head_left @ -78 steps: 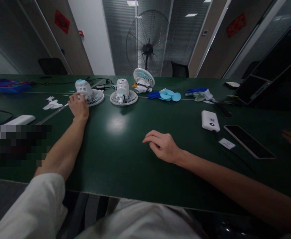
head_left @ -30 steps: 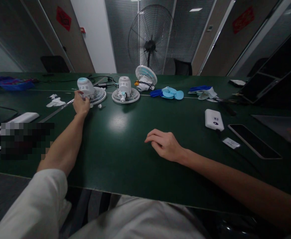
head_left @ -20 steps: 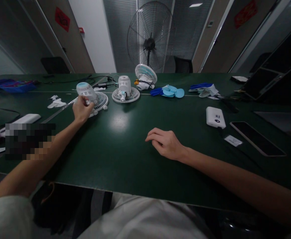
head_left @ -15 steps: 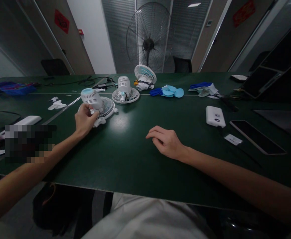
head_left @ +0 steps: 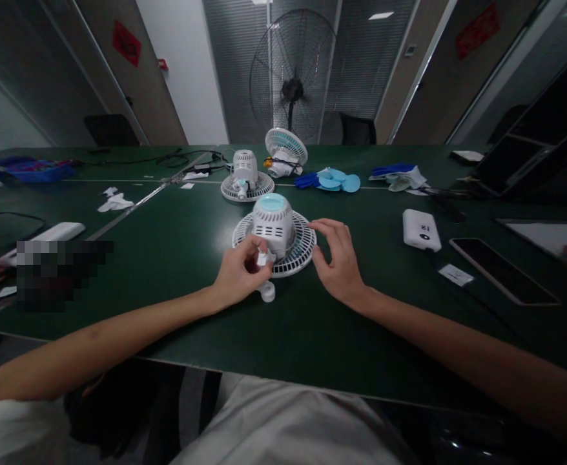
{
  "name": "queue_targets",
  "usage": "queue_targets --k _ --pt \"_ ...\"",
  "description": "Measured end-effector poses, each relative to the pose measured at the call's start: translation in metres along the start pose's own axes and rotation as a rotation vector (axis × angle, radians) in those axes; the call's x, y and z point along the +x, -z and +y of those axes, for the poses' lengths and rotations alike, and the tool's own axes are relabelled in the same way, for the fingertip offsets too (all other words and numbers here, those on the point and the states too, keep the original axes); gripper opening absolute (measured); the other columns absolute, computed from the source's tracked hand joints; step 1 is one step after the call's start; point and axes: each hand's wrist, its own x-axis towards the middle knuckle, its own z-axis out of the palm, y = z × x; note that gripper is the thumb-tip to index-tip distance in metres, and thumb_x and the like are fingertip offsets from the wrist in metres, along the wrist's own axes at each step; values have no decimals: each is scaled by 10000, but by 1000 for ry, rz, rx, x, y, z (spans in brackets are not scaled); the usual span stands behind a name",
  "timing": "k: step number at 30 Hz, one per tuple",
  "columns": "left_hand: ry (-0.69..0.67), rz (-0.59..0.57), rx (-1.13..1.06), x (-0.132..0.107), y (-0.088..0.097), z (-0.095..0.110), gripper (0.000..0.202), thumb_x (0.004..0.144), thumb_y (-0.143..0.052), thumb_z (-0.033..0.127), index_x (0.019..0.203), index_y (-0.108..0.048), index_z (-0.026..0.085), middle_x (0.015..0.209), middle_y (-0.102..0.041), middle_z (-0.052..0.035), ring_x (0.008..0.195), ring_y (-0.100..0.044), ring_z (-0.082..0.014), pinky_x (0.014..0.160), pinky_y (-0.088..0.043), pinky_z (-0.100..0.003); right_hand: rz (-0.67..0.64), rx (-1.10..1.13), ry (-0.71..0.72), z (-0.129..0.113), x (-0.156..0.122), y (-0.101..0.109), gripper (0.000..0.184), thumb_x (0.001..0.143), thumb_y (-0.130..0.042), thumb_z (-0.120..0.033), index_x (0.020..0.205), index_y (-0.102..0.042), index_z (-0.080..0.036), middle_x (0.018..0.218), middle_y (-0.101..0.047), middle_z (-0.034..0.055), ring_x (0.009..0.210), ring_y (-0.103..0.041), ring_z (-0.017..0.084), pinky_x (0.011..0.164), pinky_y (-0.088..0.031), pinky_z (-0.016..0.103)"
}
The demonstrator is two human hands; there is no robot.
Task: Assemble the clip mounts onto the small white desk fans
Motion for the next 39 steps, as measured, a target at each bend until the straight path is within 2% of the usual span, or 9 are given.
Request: queue_targets --k 6,11,15,18,21,24,28,32,39 --pt "-97 -113 -90 36 -69 15 246 862 -702 239 1041 -534 214 672 -531 83 557 -513 -98 567 -412 -219 147 -16 161 -8 -4 7 441 986 -490 -184 1413 -523 -287 1373 -561 90 1306 -534 309 1107 -436 549" --pt "-203 -234 -257 49 -91 15 263 963 -617 255 1203 -518 212 797 -598 32 624 -565 -120 595 -456 -243 212 -55 104 -8 -4 9 416 987 -468 -206 1379 -566 -304 1392 -545 82 1328 -516 330 1124 -391 563" --pt "-241 27 -207 73 -74 -17 199 1055 -482 285 1231 -544 216 828 -594 -5 665 -562 -139 642 -484 -277 233 -27 19 -4 -3 8 383 998 -467 -200 1347 -586 -306 1402 -528 85 1345 -504 333 1140 -396 571" --pt "-181 135 105 108 -48 -59 334 1005 -455 169 1320 -560 205 1111 -651 -87 958 -633 -208 860 -538 -360 220 -21 9 -4 -2 8 375 994 -479 -189 1332 -588 -310 1384 -538 80 1338 -513 331 1141 -401 583" --pt "-230 -73 415 137 -28 -98 514 943 -495 112 1444 -562 200 1517 -506 -142 1396 -461 -307 1195 -365 -507 198 -19 35 -5 -2 8 381 986 -491 -177 1325 -582 -325 1365 -550 74 1334 -520 331 1134 -407 594" --pt "-216 -273 521 149 -22 -119 548 951 -507 131 1493 -540 203 1598 -456 -136 1451 -417 -324 1204 -346 -534 191 -18 38 -5 -3 8 370 981 -505 -178 1311 -589 -323 1362 -554 74 1335 -520 334 1140 -404 602" --pt "-179 -329 512 145 -26 -120 378 991 -530 221 1356 -624 196 1298 -678 -125 1188 -602 -292 1058 -467 -475 219 -4 -35 0 -2 6 385 983 -514 -202 1351 -569 -302 1453 -492 90 1398 -470 347 1170 -387 621" --pt "-171 -265 491 132 -23 -106 206 993 -585 280 1159 -658 184 1110 -696 -114 1029 -627 -267 928 -509 -408 252 38 -109 4 -1 5 499 994 -503 -235 1486 -448 -298 1601 -351 106 1519 -342 357 1233 -327 651" --pt "-155 168 111 81 -23 -59 349 981 -696 373 1249 -568 188 1090 -675 -67 888 -638 -173 788 -535 -308 183 92 -96 12 0 7 549 1015 -502 -276 1549 -380 -308 1637 -333 101 1549 -320 339 1258 -315 641"
